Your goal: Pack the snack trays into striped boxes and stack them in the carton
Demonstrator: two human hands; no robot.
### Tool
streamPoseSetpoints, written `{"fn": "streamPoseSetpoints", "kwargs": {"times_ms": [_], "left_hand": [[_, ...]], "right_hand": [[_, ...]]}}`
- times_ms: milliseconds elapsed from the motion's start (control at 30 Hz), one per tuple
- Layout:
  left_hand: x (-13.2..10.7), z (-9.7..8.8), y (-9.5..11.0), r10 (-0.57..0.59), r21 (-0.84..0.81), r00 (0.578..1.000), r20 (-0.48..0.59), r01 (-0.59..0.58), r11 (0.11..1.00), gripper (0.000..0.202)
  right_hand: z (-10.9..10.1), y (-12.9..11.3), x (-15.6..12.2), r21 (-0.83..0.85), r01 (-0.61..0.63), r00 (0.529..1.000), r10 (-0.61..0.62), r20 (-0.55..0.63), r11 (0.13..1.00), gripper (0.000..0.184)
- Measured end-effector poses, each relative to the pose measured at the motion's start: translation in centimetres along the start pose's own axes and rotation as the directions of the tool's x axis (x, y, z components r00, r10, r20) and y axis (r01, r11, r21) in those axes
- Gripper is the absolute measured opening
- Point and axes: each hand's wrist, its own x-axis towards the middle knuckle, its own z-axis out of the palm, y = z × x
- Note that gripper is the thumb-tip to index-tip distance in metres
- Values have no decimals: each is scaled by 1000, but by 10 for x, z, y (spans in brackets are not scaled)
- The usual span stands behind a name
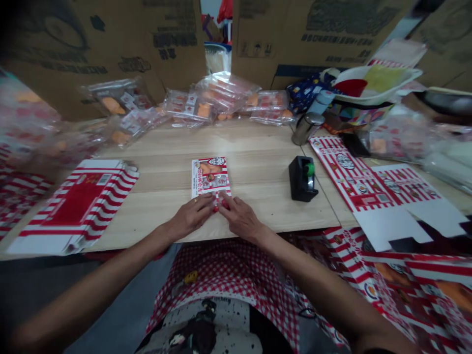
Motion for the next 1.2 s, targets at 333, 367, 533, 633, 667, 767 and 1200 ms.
{"fn": "streamPoseSetpoints", "kwargs": {"times_ms": [333, 367, 533, 633, 667, 767, 1200], "left_hand": [[-34, -41, 35, 214, -34, 975, 62, -212, 977, 42], [-29, -51, 36, 231, -54, 972, 35, -229, 972, 40], [42, -101, 26, 73, -119, 981, -180, -96, 988, 27], [85, -112, 18, -69, -148, 954, -293, 26, 989, 21], [94, -112, 17, -87, -173, 948, -305, 34, 984, 20], [108, -107, 19, -118, -237, 948, -295, 46, 970, 17], [105, -93, 50, -316, -384, 883, -346, 174, 907, 18]], "right_hand": [[-74, -44, -10, 246, 37, 998, -46, 33, 969, 41], [-91, -47, -8, 275, 46, 998, -56, 28, 960, 40], [-161, -26, 23, 436, 2, 988, 64, -138, 900, 41], [-162, -4, 38, 337, -58, 979, 120, -165, 940, 41], [-156, 2, 40, 307, -63, 973, 127, -193, 950, 41], [-134, 12, 43, 323, -33, 934, 144, -326, 946, 40], [-162, 87, -65, 641, -751, 194, 981, -15, 158, 33]]}}
